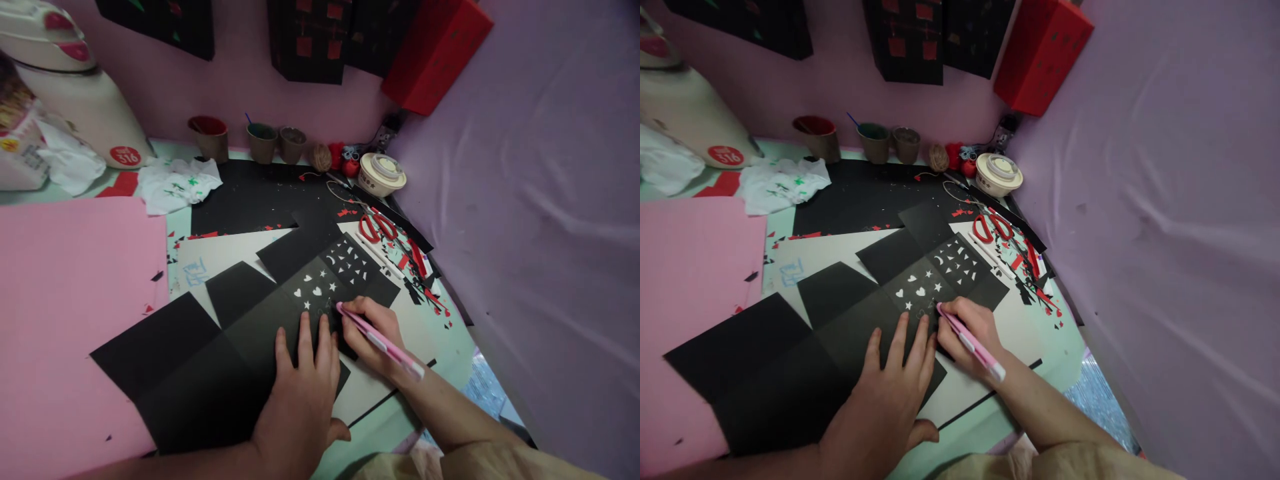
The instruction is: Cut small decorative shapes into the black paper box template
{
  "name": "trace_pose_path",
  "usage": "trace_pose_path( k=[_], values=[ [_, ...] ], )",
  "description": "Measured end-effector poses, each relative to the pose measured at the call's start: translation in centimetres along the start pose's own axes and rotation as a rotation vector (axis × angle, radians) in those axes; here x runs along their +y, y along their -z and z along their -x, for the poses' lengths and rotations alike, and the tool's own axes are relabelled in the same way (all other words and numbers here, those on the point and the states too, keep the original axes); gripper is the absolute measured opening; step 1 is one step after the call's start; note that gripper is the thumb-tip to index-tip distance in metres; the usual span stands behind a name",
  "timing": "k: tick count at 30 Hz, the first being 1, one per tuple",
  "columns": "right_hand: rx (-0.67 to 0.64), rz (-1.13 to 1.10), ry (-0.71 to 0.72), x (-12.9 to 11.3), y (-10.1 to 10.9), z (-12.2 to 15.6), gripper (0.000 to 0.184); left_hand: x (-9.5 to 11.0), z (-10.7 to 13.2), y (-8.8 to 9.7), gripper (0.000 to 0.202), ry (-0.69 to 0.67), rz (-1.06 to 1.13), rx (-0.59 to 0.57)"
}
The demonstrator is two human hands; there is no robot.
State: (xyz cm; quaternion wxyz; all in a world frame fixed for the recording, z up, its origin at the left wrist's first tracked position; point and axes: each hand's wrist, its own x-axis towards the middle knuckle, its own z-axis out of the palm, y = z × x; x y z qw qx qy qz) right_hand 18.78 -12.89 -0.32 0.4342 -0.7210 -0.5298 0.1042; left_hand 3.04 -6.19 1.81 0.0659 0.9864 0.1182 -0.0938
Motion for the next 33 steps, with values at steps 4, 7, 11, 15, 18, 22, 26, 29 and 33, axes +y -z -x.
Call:
trace_pose_path(
  k=[4,7,11,15,18,22,26,29,33],
  values=[
    [-0.021,0.056,0.118,0.3,-0.1,0.2,0.009,0.0,0.1,-0.4,0.104,-0.006,-0.011,0.048],
    [-0.026,0.081,0.103,0.4,-0.2,0.2,0.008,0.1,0.2,-0.6,0.105,-0.005,-0.014,0.067],
    [-0.030,0.075,0.075,0.2,-0.2,0.1,0.006,0.0,0.2,-0.5,0.106,-0.014,-0.011,0.066],
    [-0.034,0.058,0.058,0.1,-0.2,0.1,0.006,-0.1,0.2,-0.4,0.107,-0.014,-0.010,0.055],
    [-0.032,0.071,0.052,0.2,-0.3,0.1,0.005,0.0,0.2,-0.4,0.107,-0.009,-0.011,0.046],
    [-0.033,0.070,0.054,0.4,-0.4,0.2,0.006,0.1,0.2,-0.4,0.106,-0.008,-0.021,0.057],
    [-0.041,0.045,0.058,0.2,-0.2,0.1,0.007,0.0,0.2,-0.4,0.107,-0.012,-0.019,0.063],
    [-0.035,0.024,-0.029,-0.3,-0.2,-0.2,0.008,-0.1,0.2,-0.4,0.107,-0.011,-0.012,0.051],
    [0.004,0.054,-0.114,-0.9,-0.6,-0.5,0.008,0.0,0.1,-0.4,0.105,-0.006,-0.011,0.033]
  ],
)
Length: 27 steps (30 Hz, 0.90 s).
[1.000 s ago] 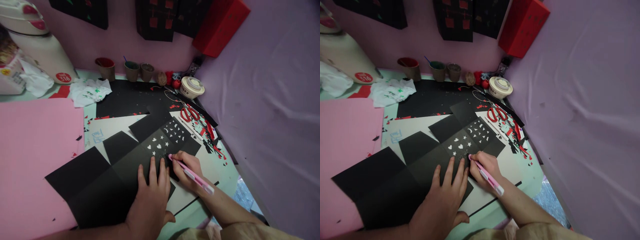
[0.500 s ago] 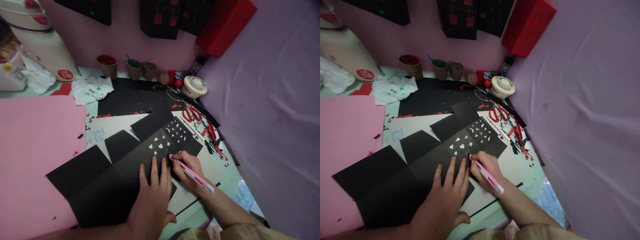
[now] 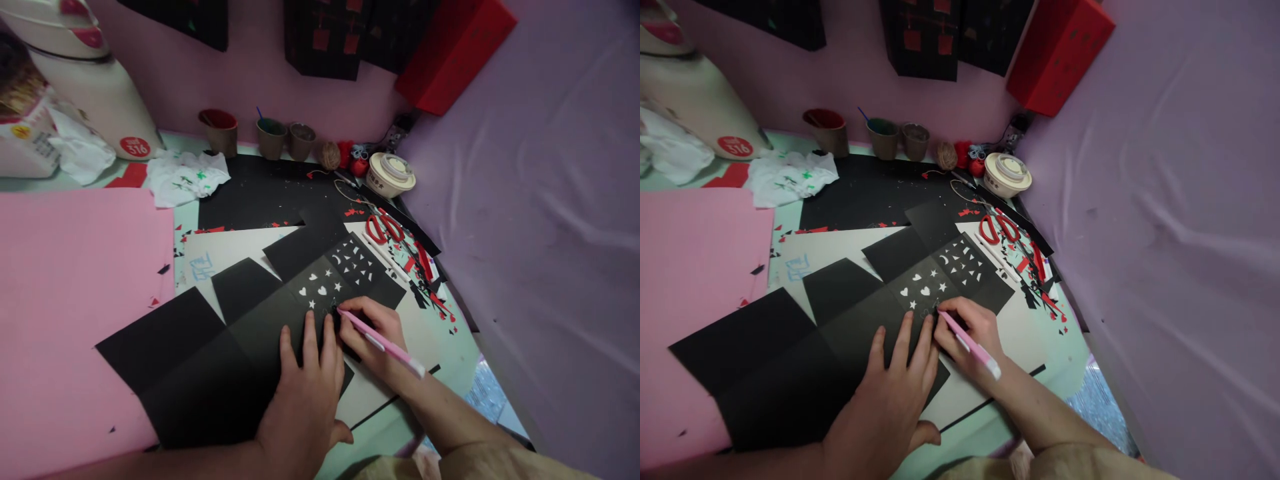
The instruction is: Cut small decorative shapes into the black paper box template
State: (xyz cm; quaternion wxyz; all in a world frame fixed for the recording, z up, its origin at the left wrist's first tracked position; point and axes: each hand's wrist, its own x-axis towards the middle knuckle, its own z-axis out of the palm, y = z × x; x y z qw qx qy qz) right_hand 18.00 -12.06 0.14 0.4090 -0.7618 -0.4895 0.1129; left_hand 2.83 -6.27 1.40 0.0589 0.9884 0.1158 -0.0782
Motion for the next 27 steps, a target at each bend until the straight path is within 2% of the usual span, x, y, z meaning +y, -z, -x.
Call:
trace_pose_path(
  k=[4,18,27],
  values=[
    [0.022,0.041,-0.009,0.1,-0.4,0.0,0.007,0.1,0.0,0.2,0.106,0.002,0.011,-0.023],
    [-0.058,0.119,0.255,1.4,0.0,-0.1,0.007,0.1,0.0,0.0,0.107,0.004,-0.006,0.005],
    [-0.053,0.103,0.251,1.6,0.1,0.0,0.007,0.0,0.0,0.1,0.107,-0.005,-0.014,-0.003]
  ],
)
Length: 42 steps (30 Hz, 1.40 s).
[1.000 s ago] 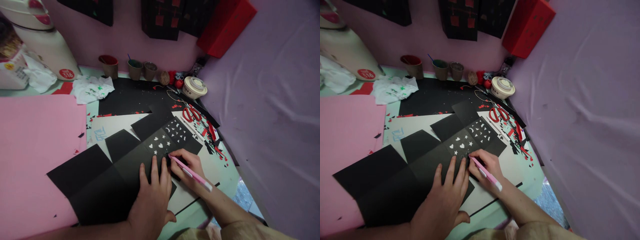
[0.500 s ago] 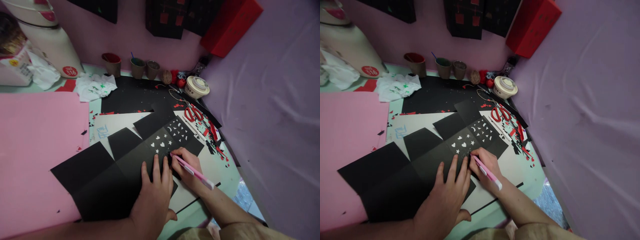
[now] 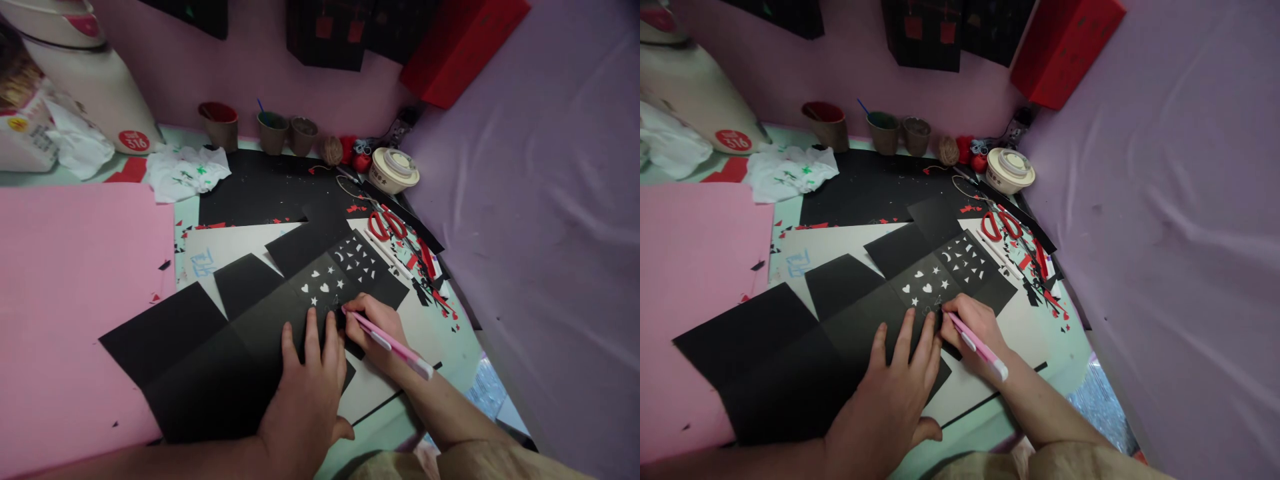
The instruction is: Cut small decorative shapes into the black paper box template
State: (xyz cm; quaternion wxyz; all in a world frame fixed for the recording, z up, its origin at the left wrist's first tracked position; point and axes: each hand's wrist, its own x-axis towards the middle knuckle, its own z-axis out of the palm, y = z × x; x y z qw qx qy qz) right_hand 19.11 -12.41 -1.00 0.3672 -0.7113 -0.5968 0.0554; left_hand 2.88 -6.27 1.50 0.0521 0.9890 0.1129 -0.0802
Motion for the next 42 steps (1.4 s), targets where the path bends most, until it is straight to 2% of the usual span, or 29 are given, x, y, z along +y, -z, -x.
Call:
trace_pose_path(
  k=[11,20,42],
  values=[
    [0.012,-0.054,-0.046,0.04,-0.02,0.21,0.006,0.09,-0.11,0.23,0.106,-0.006,0.015,-0.047],
    [0.021,-0.071,-0.097,0.23,-0.20,0.47,0.005,0.08,-0.06,0.19,0.108,0.006,0.011,-0.043],
    [0.043,-0.083,-0.091,-0.09,-0.08,0.26,0.005,0.03,-0.17,0.43,0.107,0.007,0.020,-0.044]
  ],
)
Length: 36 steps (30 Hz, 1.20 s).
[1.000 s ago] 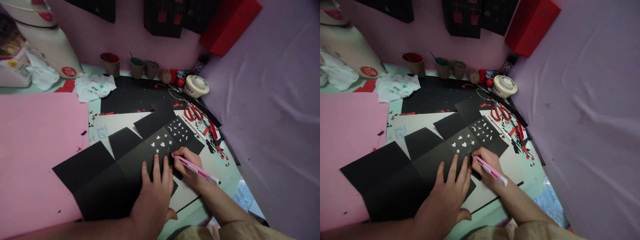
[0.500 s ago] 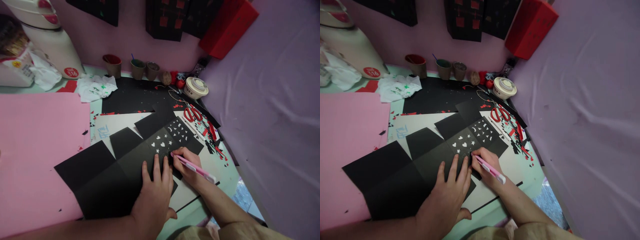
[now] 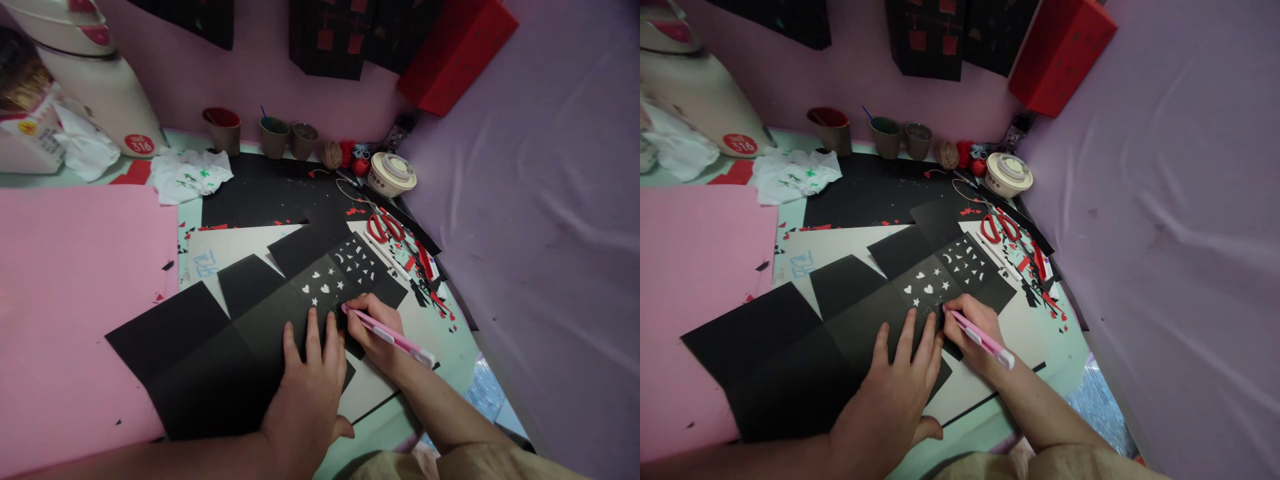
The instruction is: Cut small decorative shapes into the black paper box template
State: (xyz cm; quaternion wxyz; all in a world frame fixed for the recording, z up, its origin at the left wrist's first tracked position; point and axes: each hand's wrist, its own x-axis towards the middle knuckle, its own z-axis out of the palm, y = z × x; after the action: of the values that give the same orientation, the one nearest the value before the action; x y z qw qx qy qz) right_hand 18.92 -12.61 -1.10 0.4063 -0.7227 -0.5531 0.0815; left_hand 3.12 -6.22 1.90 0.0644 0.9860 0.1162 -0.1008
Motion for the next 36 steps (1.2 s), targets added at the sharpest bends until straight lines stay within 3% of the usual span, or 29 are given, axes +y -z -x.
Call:
trace_pose_path(
  k=[36],
  values=[
    [-0.037,0.037,0.011,0.18,0.02,-0.13,0.008,-0.22,0.10,0.07,0.104,-0.018,-0.013,0.009]
  ],
)
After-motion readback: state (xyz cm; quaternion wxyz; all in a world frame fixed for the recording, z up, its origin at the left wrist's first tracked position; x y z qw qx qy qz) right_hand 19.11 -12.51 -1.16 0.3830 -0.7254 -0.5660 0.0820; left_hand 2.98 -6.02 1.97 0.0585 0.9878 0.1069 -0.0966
